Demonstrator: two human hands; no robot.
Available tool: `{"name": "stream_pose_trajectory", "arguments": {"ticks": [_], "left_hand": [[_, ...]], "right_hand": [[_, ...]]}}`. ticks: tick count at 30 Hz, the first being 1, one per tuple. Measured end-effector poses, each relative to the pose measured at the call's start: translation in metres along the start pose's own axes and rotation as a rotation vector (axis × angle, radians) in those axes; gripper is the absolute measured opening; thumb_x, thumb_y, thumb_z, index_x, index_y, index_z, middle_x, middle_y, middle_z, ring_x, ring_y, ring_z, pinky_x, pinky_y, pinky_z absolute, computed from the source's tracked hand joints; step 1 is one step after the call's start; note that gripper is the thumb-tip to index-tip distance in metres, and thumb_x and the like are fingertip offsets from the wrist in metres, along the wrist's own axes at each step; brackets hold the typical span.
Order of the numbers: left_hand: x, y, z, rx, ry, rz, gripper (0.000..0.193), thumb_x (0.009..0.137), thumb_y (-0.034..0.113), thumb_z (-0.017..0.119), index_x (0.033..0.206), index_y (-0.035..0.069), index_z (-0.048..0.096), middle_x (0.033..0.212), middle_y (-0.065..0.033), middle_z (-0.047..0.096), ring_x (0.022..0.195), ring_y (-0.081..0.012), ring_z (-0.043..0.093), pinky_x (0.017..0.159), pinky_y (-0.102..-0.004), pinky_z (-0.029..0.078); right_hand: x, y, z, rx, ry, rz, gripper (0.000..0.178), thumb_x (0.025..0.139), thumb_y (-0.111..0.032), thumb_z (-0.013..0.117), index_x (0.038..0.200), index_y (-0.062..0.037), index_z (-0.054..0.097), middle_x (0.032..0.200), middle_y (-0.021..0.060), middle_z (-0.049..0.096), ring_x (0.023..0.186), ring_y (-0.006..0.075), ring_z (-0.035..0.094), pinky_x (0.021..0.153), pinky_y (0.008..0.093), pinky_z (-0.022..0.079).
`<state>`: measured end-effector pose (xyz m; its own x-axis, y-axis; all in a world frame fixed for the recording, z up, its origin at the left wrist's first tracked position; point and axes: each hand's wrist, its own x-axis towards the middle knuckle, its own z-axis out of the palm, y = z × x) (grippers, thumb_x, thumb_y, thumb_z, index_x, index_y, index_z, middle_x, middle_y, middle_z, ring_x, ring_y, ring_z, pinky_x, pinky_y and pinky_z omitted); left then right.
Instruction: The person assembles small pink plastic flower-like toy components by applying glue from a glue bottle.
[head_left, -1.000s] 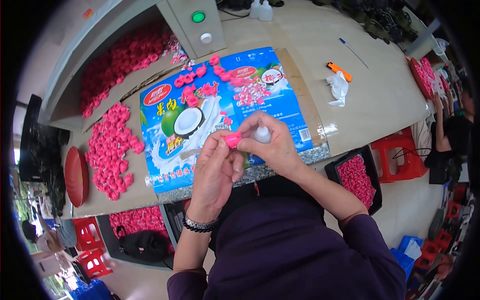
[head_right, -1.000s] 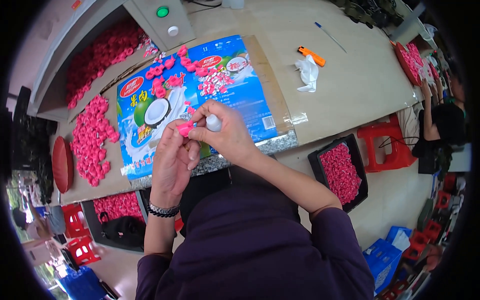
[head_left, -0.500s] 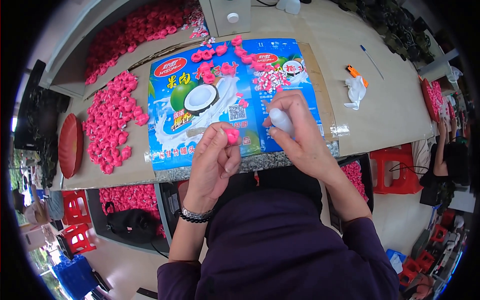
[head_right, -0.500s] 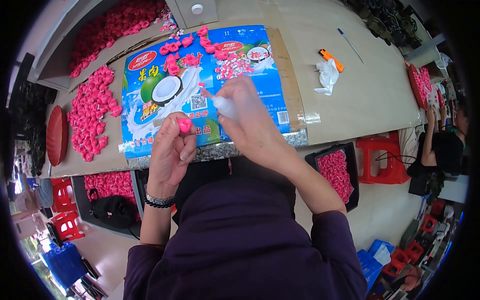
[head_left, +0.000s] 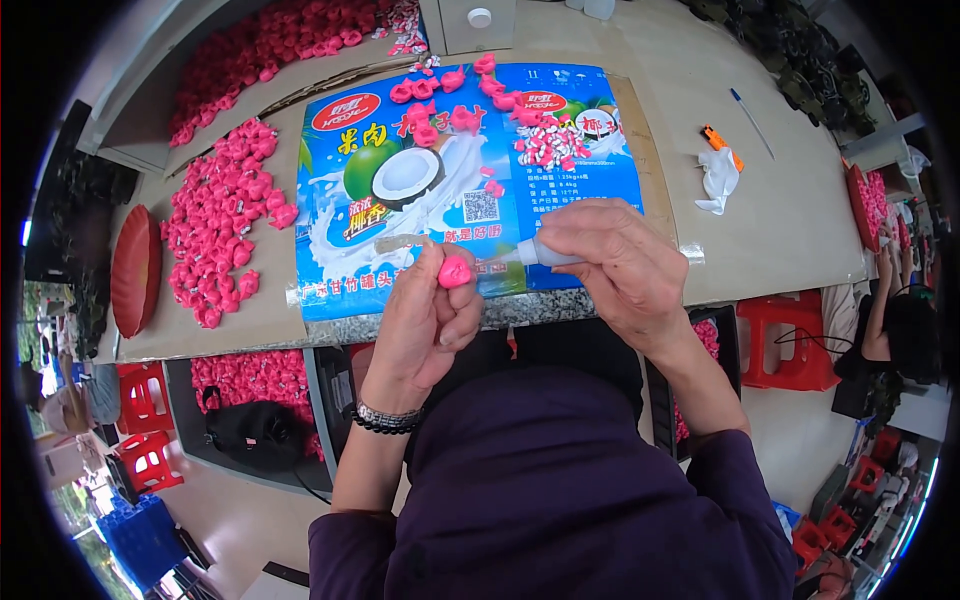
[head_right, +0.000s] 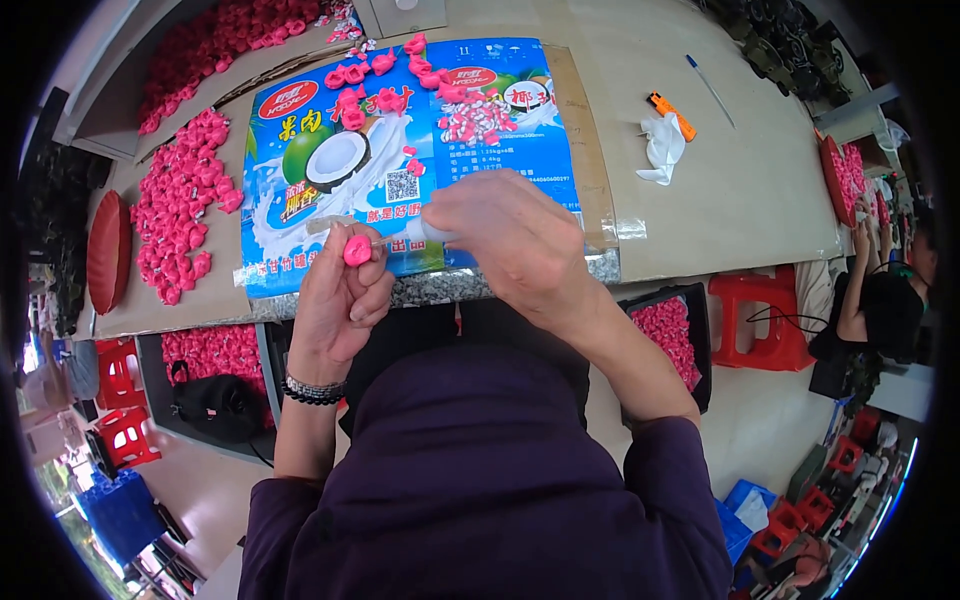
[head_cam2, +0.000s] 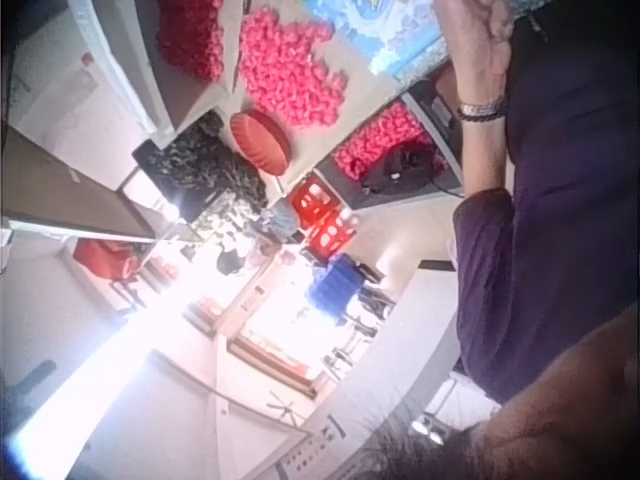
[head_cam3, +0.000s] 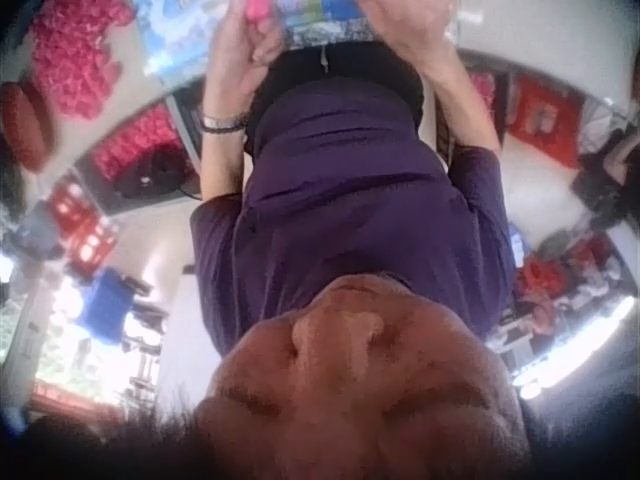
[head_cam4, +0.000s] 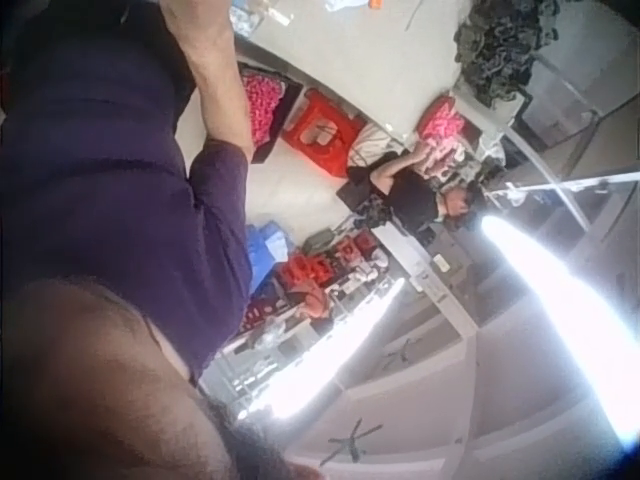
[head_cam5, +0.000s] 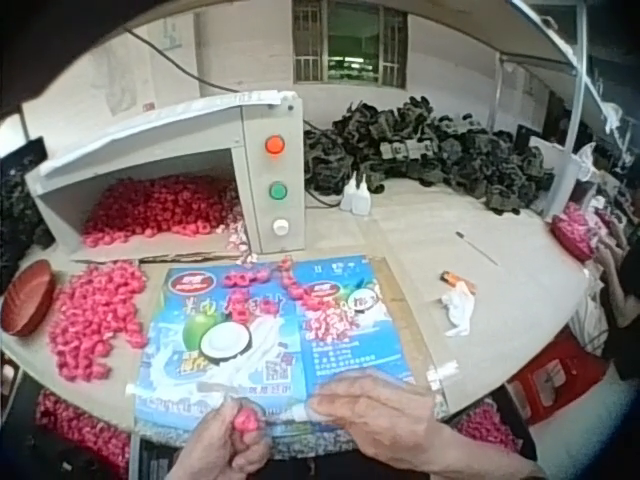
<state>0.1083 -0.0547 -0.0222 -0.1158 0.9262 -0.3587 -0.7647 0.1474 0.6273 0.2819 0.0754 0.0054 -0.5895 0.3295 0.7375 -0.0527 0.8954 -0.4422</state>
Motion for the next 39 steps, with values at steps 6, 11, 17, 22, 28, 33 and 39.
{"name": "stream_pose_trajectory", "arguments": {"ticks": [6, 11, 17, 22, 28, 33, 39], "left_hand": [[-0.0008, -0.0004, -0.0018, -0.007, 0.003, -0.024, 0.040, 0.101, 0.044, 0.040, 0.092, 0.008, 0.053, 0.067, 0.0004, 0.044, 0.043, -0.0065, 0.033, 0.038, -0.0205, 0.021], [-0.0019, -0.0002, -0.0018, -0.012, -0.004, -0.037, 0.040, 0.101, 0.044, 0.041, 0.093, 0.007, 0.053, 0.067, 0.0004, 0.044, 0.044, -0.0067, 0.034, 0.038, -0.0205, 0.021], [0.0000, -0.0004, -0.0072, -0.020, -0.092, 0.033, 0.036, 0.101, 0.041, 0.043, 0.097, 0.006, 0.053, 0.073, -0.0009, 0.047, 0.049, -0.0071, 0.038, 0.040, -0.0201, 0.024], [0.0020, -0.0029, -0.0023, -0.101, -0.141, 0.161, 0.025, 0.099, 0.030, 0.052, 0.105, 0.006, 0.050, 0.087, -0.0040, 0.055, 0.058, -0.0080, 0.044, 0.045, -0.0197, 0.031], [0.0012, -0.0018, 0.0001, -0.083, -0.171, 0.208, 0.019, 0.096, 0.022, 0.057, 0.107, 0.008, 0.050, 0.094, -0.0054, 0.058, 0.063, -0.0078, 0.046, 0.048, -0.0197, 0.034], [0.0013, -0.0016, -0.0007, -0.088, -0.218, 0.232, 0.015, 0.096, 0.018, 0.057, 0.106, 0.008, 0.051, 0.092, -0.0058, 0.059, 0.063, -0.0077, 0.046, 0.047, -0.0195, 0.034], [0.0021, -0.0008, -0.0003, -0.070, -0.190, 0.267, 0.015, 0.095, 0.015, 0.058, 0.105, 0.007, 0.051, 0.102, -0.0070, 0.060, 0.063, -0.0077, 0.046, 0.048, -0.0196, 0.034]], "right_hand": [[0.0001, -0.0049, 0.0006, 0.011, -0.021, 0.050, 0.033, 0.064, 0.011, 0.072, 0.095, 0.0002, 0.068, 0.093, 0.0114, 0.068, 0.089, 0.0266, 0.067, 0.077, 0.0343, 0.055], [-0.0004, -0.0046, 0.0020, 0.004, -0.032, 0.048, 0.034, 0.063, 0.012, 0.072, 0.095, 0.0002, 0.068, 0.093, 0.0115, 0.068, 0.088, 0.0264, 0.067, 0.076, 0.0346, 0.055], [-0.0019, -0.0065, 0.0010, -0.002, -0.019, 0.052, 0.035, 0.063, 0.012, 0.072, 0.095, 0.0002, 0.068, 0.093, 0.0116, 0.068, 0.088, 0.0259, 0.067, 0.076, 0.0341, 0.054], [-0.0016, -0.0077, -0.0008, -0.009, 0.035, 0.084, 0.031, 0.067, 0.011, 0.072, 0.096, 0.0000, 0.067, 0.093, 0.0118, 0.069, 0.089, 0.0254, 0.067, 0.078, 0.0339, 0.054], [-0.0041, -0.0065, -0.0002, -0.004, 0.036, 0.111, 0.030, 0.068, 0.009, 0.073, 0.096, -0.0001, 0.067, 0.092, 0.0120, 0.070, 0.089, 0.0250, 0.067, 0.078, 0.0338, 0.054], [-0.0039, -0.0067, 0.0008, 0.003, 0.039, 0.112, 0.028, 0.069, 0.008, 0.073, 0.095, 0.0000, 0.068, 0.092, 0.0124, 0.070, 0.088, 0.0250, 0.067, 0.079, 0.0336, 0.053], [-0.0054, -0.0079, 0.0010, 0.008, 0.040, 0.122, 0.028, 0.070, 0.008, 0.073, 0.096, 0.0002, 0.068, 0.092, 0.0124, 0.069, 0.088, 0.0250, 0.067, 0.079, 0.0336, 0.053]]}}
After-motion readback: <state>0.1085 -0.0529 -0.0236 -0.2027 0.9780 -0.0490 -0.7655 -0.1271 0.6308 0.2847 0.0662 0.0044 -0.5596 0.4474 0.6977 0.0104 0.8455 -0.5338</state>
